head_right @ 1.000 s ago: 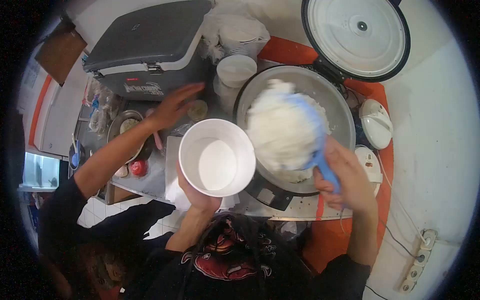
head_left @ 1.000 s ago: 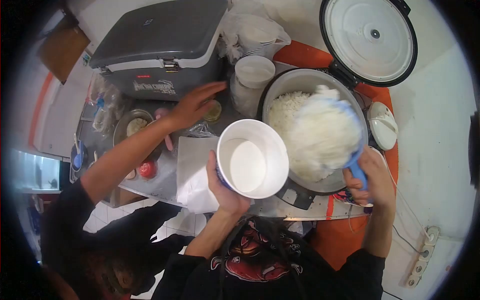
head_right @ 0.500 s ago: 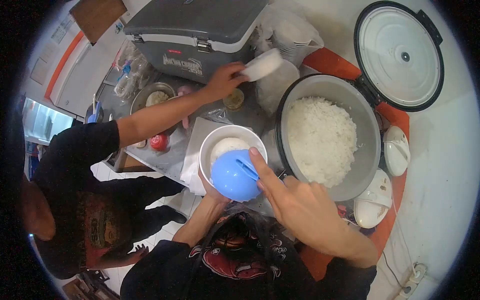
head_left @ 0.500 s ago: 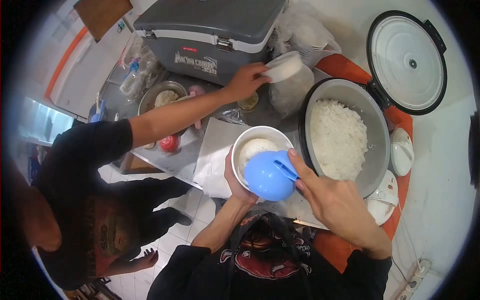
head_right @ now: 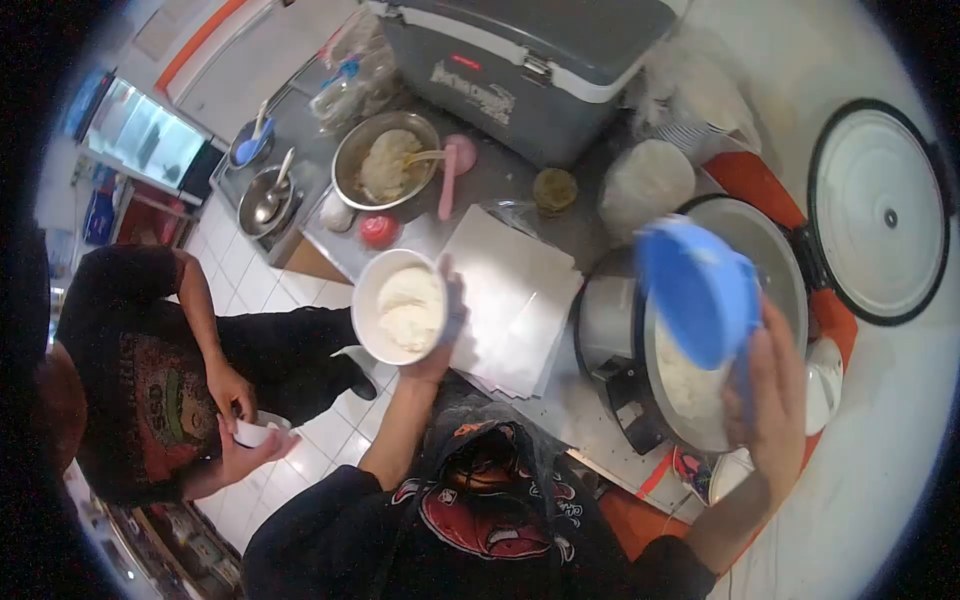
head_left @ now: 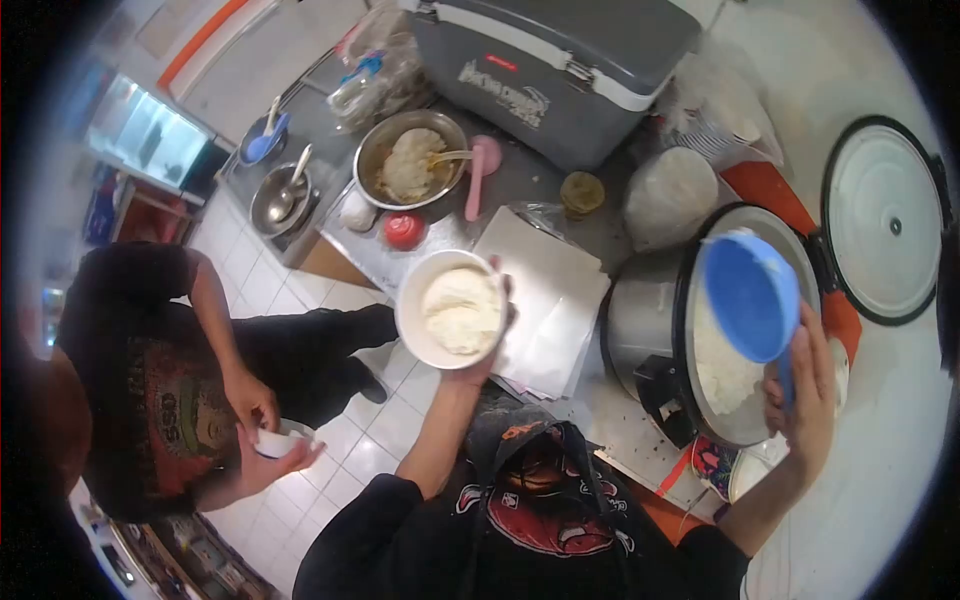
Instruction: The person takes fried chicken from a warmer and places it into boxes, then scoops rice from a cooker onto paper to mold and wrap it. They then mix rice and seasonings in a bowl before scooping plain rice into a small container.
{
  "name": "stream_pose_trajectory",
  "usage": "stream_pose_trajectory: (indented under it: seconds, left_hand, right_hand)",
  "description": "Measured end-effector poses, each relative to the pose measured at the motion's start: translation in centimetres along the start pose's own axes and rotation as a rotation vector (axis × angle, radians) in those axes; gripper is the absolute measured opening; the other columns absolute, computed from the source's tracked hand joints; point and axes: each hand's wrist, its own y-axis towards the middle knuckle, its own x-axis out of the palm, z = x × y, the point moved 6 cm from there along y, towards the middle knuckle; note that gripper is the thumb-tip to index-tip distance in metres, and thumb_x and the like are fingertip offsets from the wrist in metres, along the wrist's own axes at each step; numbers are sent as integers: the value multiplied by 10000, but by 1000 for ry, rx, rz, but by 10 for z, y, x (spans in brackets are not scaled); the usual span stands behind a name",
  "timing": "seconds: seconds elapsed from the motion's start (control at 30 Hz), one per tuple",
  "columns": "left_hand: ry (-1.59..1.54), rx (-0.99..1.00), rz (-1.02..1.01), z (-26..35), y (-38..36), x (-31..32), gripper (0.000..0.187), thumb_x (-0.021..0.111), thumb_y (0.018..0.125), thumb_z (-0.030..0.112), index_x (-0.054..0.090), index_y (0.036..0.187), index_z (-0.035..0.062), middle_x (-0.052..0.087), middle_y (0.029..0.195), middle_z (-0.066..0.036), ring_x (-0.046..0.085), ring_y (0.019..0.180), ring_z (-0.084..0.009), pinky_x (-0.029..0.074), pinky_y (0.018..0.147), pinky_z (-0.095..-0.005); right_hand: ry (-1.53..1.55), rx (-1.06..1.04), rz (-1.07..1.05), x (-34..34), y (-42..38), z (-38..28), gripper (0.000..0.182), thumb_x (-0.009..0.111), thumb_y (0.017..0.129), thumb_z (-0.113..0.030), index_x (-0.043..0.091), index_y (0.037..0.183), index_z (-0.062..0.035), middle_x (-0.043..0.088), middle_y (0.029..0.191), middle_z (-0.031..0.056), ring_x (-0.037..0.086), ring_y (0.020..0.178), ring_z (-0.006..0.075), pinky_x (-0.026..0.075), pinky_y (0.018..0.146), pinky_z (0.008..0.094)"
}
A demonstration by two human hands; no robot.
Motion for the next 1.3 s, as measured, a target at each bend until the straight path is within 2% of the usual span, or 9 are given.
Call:
stream_pose_trajectory:
  seconds: [0.2, 0.3, 0.5, 0.67, 0.83, 0.93, 1.03, 1.13, 1.3]
  left_hand:
    - [74, 554, -61, 127, -73, 21, 760, 625, 859, 330, 311, 1472, 8, 317, 1523, -210, 322, 1393, -371, 295, 1123, -538]
    - [52, 742, -50, 174, -115, 27, 782, 640, 846, 234, 265, 1491, 1, 280, 1549, -195, 277, 1422, -378, 264, 1143, -536]
    - [178, 894, -216, 200, -167, 60, 727, 592, 898, 232, 254, 1496, -4, 269, 1557, -193, 218, 1448, -382, 228, 1174, -537]
    - [249, 990, -204, 191, -189, 74, 730, 573, 907, 236, 230, 1507, 1, 253, 1567, -189, 209, 1451, -385, 205, 1185, -535]
    - [280, 1101, -254, 186, -217, 76, 804, 586, 849, 260, 216, 1512, -2, 206, 1581, -196, 178, 1459, -388, 165, 1194, -540]
    - [117, 1127, -239, 183, -230, 65, 762, 576, 865, 353, 295, 1483, 7, 285, 1540, -218, 231, 1437, -402, 172, 1186, -577]
    - [72, 1279, -7, 181, -244, 55, 675, 488, 917, 512, 413, 1431, 82, 396, 1486, -184, 332, 1383, -417, 228, 1151, -622]
    - [201, 1305, -29, 176, -243, 58, 709, 493, 905, 553, 386, 1452, 115, 381, 1497, -164, 359, 1362, -427, 286, 1126, -618]
    - [267, 1321, -69, 178, -246, 59, 729, 535, 899, 536, 365, 1458, 100, 365, 1493, -191, 347, 1368, -429, 349, 1105, -589]
  right_hand:
    - [-597, 90, -27, -63, 27, 107, 460, 454, 1006, -351, 510, 1317, -17, 647, 938, 151, 620, 692, 226, 489, 655, 346]
    - [-670, 90, -328, -54, 34, 126, 394, 489, 1008, -328, 554, 1267, -38, 624, 800, 101, 598, 631, 164, 478, 568, 320]
    - [-645, -524, 19, -24, 103, 5, 282, 552, 950, -133, 604, 1179, 23, 655, 1084, 212, 654, 962, 325, 494, 837, 371]
    - [-689, -691, 11, 19, 252, -36, 301, 570, 891, -79, 607, 1172, 21, 651, 1118, 204, 637, 988, 335, 480, 881, 345]
    - [-1313, -1167, 53, -35, 508, 92, 307, 551, 927, -213, 628, 1177, -53, 616, 1203, 216, 554, 1153, 383, 417, 1012, 455]
    - [-1623, -1298, -48, -8, 429, 42, 269, 572, 848, -152, 626, 1053, 13, 623, 1107, 234, 577, 1070, 390, 429, 987, 467]
    - [-1141, -863, 17, -22, 427, 19, 354, 593, 895, -155, 600, 1184, 49, 640, 1123, 235, 597, 1080, 368, 461, 948, 451]
    - [-1010, -537, -215, -41, 477, 21, 377, 615, 922, -295, 634, 1154, 2, 666, 897, 109, 615, 634, 192, 456, 508, 305]
    - [-593, -488, -34, -47, 425, -22, 364, 583, 948, -372, 661, 1080, -42, 583, 723, 9, 495, 503, 80, 320, 400, 239]
